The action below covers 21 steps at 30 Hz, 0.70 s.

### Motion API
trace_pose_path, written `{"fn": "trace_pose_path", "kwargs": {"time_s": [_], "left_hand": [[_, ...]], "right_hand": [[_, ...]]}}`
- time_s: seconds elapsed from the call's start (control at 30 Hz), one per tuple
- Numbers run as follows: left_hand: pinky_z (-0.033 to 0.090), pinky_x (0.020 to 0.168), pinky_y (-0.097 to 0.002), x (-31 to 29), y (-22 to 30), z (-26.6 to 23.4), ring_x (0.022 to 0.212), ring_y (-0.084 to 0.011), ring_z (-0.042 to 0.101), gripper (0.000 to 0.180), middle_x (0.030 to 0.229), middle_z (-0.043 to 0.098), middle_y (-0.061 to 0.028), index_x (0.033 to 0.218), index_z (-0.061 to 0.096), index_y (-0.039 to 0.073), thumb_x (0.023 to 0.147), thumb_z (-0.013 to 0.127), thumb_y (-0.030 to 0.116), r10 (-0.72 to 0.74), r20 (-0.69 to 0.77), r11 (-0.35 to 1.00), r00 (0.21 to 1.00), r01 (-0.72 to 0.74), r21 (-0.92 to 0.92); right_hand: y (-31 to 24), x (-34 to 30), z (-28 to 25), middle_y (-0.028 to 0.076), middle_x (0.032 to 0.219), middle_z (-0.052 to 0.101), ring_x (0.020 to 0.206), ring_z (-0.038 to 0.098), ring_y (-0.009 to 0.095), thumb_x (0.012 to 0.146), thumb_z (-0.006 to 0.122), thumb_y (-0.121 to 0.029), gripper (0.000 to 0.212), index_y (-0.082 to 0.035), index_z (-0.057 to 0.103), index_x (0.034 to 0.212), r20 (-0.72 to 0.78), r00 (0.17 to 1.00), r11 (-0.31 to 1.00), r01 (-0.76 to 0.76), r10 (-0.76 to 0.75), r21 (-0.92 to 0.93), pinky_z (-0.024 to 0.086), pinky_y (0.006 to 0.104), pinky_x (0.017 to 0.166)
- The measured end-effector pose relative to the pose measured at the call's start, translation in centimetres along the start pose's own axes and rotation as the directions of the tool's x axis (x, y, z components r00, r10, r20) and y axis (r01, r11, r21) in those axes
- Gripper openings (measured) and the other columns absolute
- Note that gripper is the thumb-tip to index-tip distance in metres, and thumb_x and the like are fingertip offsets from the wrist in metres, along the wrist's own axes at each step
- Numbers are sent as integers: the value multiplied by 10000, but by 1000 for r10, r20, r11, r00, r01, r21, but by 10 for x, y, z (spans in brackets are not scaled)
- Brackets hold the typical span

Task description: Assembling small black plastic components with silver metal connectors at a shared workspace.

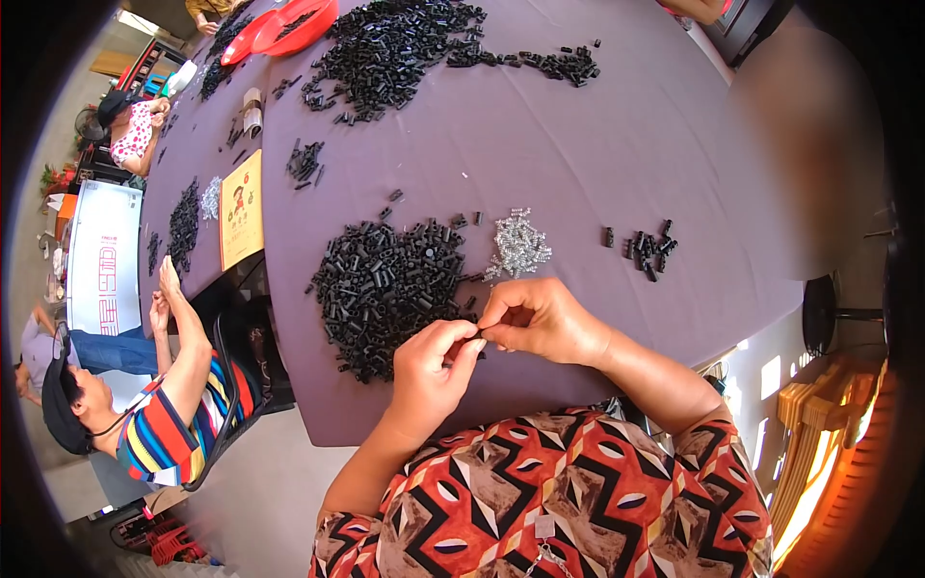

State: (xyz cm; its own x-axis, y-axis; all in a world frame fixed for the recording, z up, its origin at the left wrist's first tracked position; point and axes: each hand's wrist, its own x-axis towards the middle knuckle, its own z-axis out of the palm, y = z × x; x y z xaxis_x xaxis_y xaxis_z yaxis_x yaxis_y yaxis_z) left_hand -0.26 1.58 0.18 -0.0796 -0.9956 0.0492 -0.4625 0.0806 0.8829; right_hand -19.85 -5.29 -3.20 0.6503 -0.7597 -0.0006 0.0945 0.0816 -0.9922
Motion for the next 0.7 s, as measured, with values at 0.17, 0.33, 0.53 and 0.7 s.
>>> {"fn": "trace_pose_path", "kwargs": {"time_s": [0.17,0.33,0.53,0.7], "left_hand": [[522,652,-249,2,-9,9,730,-102,651,115,867,704,-64,991,686,-18,898,748,7,321,-134,926,938,-281,254],[517,654,-227,1,-11,-1,768,-64,642,145,906,716,-19,1063,688,-33,932,729,15,-234,76,866,969,243,-436],[514,667,-214,3,-10,-6,739,-58,619,129,902,720,-44,1068,687,-24,947,709,13,-312,152,766,938,343,-543],[499,696,-203,0,-7,-2,749,-45,609,118,926,711,-21,1052,692,-10,941,718,20,-289,40,816,957,268,-513]], "right_hand": [[-8,2,-2,34,909,677,816,669,94,950,709,7,10,8,700,945,9,978,945,-202,207,256,572,252,706],[1,0,-1,67,988,685,829,673,102,949,708,11,96,-11,730,1041,12,1000,985,19,-21,173,568,243,692],[-6,8,-4,15,924,649,846,622,89,957,684,11,166,-13,723,1117,27,950,941,311,-310,-132,517,268,731],[-11,3,-4,0,903,617,831,563,65,982,672,-41,169,-27,699,1149,-88,995,999,50,-47,23,490,247,729]]}}
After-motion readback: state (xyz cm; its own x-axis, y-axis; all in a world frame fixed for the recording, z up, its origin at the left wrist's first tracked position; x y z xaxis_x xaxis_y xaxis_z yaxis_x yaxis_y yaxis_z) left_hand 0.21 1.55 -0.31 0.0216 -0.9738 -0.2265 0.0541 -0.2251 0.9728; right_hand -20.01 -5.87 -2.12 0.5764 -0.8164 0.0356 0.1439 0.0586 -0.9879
